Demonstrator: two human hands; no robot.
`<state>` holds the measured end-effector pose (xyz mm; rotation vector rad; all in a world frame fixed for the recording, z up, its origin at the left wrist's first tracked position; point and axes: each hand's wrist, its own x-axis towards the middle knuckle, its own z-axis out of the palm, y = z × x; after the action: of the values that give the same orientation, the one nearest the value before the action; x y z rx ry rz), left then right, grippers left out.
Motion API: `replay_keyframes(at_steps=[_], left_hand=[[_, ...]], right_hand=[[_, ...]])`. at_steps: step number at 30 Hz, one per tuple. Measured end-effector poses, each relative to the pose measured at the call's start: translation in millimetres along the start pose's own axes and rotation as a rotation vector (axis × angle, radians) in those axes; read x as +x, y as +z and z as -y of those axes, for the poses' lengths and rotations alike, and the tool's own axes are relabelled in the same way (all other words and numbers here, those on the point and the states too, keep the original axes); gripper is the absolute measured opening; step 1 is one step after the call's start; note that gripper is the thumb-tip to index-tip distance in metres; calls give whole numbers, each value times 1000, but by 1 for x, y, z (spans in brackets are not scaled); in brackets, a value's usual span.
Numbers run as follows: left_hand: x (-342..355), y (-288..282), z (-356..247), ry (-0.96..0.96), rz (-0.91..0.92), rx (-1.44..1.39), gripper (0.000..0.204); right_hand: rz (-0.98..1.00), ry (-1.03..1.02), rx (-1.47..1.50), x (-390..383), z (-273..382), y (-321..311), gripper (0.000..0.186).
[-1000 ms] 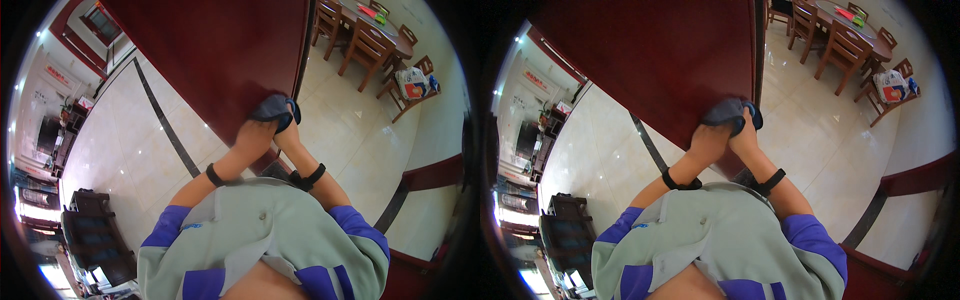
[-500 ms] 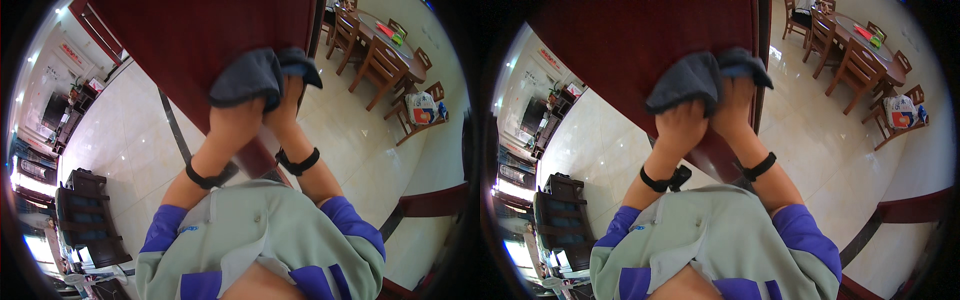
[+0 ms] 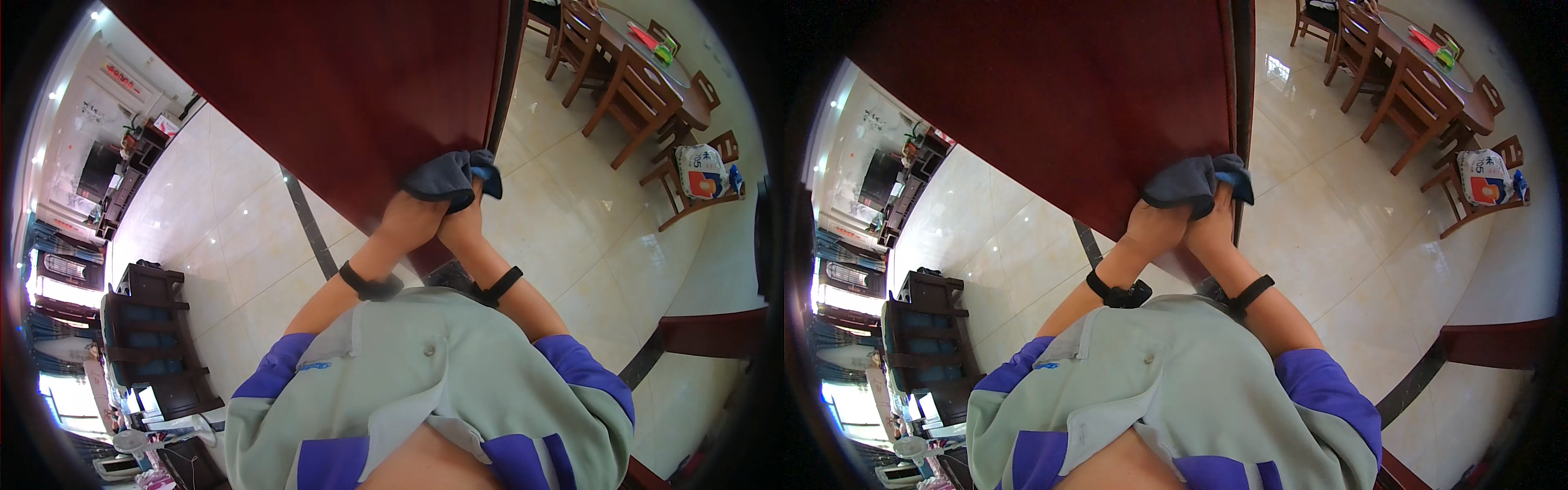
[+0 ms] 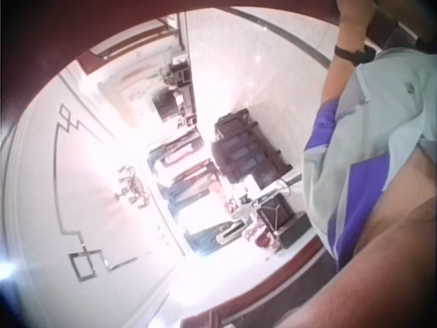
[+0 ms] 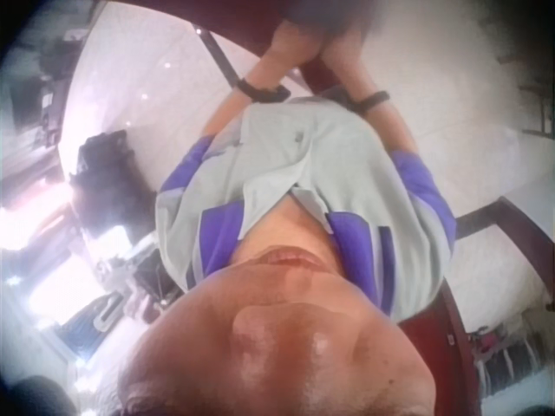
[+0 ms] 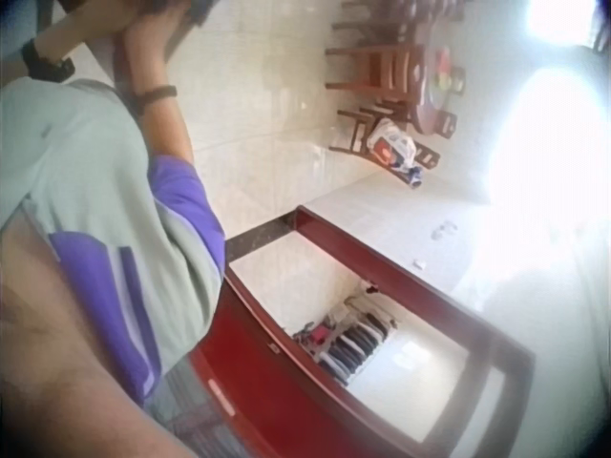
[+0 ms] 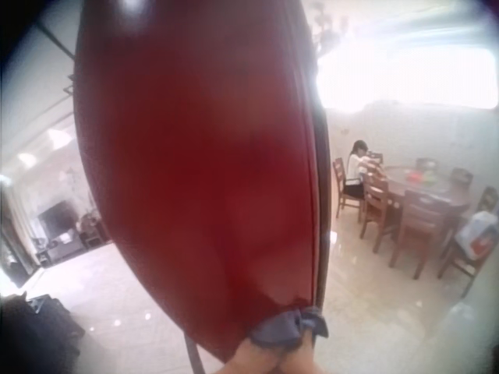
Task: The person wipes a red wooden cabinet with frosted glass doors using a blue cloth. They clean the glass panels, wooden frame, and interior shelves, moving the cloth across different surfaces in a systematic manner.
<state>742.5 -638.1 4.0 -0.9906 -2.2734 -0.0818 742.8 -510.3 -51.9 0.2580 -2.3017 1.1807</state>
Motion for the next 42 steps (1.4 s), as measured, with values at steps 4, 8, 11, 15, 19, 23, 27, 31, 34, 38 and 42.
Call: replay_keyframes(at_steps=[4,8,11,15,19,23,27,31,34,38,42], left_hand=[[-12,-8,-4,-15,59,-39,30],[-10,-37,3,-101,5,-70,33],[5,-74,17,-107,-197,-32,41],[26,-122,36,-134,-314,141,48],[37,-134,38,-139,-318,192,47],[24,-92,26,-75,-320,298,39],[-13,-33,14,6,-117,108,43],[-48,23,2,52,188,33,39],[-67,51,-3,99,388,-45,36],[-76,55,-11,64,430,-81,31],[-60,24,-9,52,259,-88,25]], right_hand=[[161,76,105,-19,12,0,63],[78,22,46,-12,43,-12,59],[-81,-288,-190,4,76,-31,51],[-251,-501,-158,56,110,-52,39],[-418,-530,-69,96,119,-52,35],[-551,-611,125,90,77,-16,34],[-356,-208,421,45,-2,28,43],[-222,238,820,-18,-59,62,50],[108,169,-196,-55,-75,57,58],[220,152,-185,-71,-59,50,52],[226,103,151,-49,-22,28,40]])
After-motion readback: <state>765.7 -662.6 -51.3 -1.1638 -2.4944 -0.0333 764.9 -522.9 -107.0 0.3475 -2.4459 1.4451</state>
